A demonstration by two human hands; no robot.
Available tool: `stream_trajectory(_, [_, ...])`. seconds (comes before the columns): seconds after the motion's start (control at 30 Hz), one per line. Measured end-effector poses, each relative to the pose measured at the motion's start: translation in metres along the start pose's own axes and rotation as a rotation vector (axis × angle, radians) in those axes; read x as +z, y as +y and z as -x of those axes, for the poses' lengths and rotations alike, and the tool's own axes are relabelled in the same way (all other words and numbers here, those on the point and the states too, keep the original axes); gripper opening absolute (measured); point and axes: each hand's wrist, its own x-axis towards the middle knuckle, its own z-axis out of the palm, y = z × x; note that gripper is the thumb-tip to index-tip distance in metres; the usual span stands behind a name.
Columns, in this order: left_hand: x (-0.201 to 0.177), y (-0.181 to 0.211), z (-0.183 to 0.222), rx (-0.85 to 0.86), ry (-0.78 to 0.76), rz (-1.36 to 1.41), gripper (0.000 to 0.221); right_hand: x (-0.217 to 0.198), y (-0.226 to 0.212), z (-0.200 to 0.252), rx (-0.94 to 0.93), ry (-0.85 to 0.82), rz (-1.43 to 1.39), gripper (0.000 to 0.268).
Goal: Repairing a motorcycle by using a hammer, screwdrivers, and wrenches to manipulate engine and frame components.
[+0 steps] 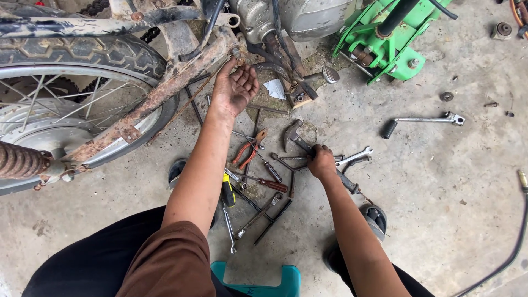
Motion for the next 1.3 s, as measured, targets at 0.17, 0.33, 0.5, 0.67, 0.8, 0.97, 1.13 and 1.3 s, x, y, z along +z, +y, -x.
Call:
stream_trajectory(0.17, [-0.008, 0.004, -0.002, -0.019, -0.012, -0.046, 0.035, 0.001, 0.003, -0.004, 0.017, -0.021, -0.023, 0.041])
stream_trajectory(0.33, [-0.006, 0.008, -0.007, -0.065, 0.092, -0.017, 0.031, -0.023, -0.013, 0.008, 0.025, -0.084, -0.083, 0.037])
stream_trajectory(0.5, [-0.005, 0.003, 0.012, 0.072, 0.011, -0.189, 0.040, -0.007, -0.006, 0.011, -0.126, 0.023, -0.080, 0.029])
stream_trajectory(0.67, [-0.043, 0.009, 0.005, 0.130, 0.134, -0.498, 0.046, -0.057, -0.076, 0.055, 0.004, 0.028, -0.252, 0.031])
stream_trajectory(0.8, [-0.056, 0.012, 0.022, 0.168, 0.296, -0.743, 0.045, -0.059, -0.140, 0.046, 0.068, -0.145, -1.112, 0.026])
stream_trajectory(0.97, [-0.058, 0.015, 0.052, 0.201, 0.312, -0.992, 0.042, -0.089, -0.251, 0.030, 0.191, -0.427, -1.933, 0.029])
stream_trajectory(1.13, [-0.043, 0.022, 0.078, 0.283, 0.321, -1.073, 0.037, -0.057, -0.299, 0.010, 0.156, -0.537, -2.296, 0.031])
stream_trajectory(1.3, [-0.031, 0.036, 0.118, 0.313, 0.200, -1.645, 0.029, -0.034, -0.314, 0.005, 0.249, -0.443, -2.287, 0.030])
